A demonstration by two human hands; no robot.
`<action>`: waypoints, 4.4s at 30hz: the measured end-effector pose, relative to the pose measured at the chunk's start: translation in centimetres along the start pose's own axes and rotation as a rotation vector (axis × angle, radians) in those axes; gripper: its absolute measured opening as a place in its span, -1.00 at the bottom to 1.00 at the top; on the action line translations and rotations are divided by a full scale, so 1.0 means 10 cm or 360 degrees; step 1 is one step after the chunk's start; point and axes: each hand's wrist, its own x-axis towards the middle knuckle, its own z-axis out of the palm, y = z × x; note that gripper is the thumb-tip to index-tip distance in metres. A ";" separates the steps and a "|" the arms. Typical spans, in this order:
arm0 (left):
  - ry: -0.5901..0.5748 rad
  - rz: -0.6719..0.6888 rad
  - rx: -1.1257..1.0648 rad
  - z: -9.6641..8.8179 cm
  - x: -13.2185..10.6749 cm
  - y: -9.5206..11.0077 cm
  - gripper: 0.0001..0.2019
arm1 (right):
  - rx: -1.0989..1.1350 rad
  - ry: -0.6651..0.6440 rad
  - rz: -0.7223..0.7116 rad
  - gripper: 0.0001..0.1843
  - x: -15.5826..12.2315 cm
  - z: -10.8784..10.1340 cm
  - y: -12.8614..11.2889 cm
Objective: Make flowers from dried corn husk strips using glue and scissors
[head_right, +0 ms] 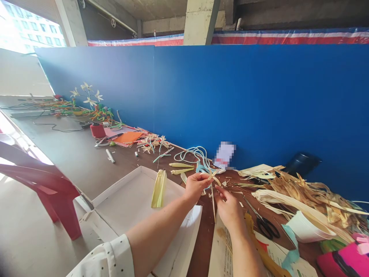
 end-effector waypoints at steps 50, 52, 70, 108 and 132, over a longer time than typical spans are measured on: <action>-0.0229 0.0314 0.0412 0.04 -0.08 -0.08 -0.96 | 0.1527 -0.0110 0.0296 -0.67 -0.06 -0.05 -0.20; -0.0213 0.0225 0.0346 0.04 -0.07 -0.07 -0.94 | 0.1485 -0.0057 0.0255 -0.66 -0.05 -0.07 -0.20; -0.0180 -0.0228 -0.0228 0.01 -0.04 0.02 -0.69 | -0.0012 0.0103 -0.0068 -0.38 -0.15 0.02 -0.21; -0.0370 -0.0126 -0.0149 0.02 -0.06 0.06 -0.59 | 0.0330 -0.0035 -0.0232 -0.43 -0.09 0.07 -0.03; -0.0267 0.0235 0.0225 -0.01 -0.08 0.13 -0.77 | 0.0236 -0.0019 -0.0239 -0.47 -0.11 0.09 -0.03</action>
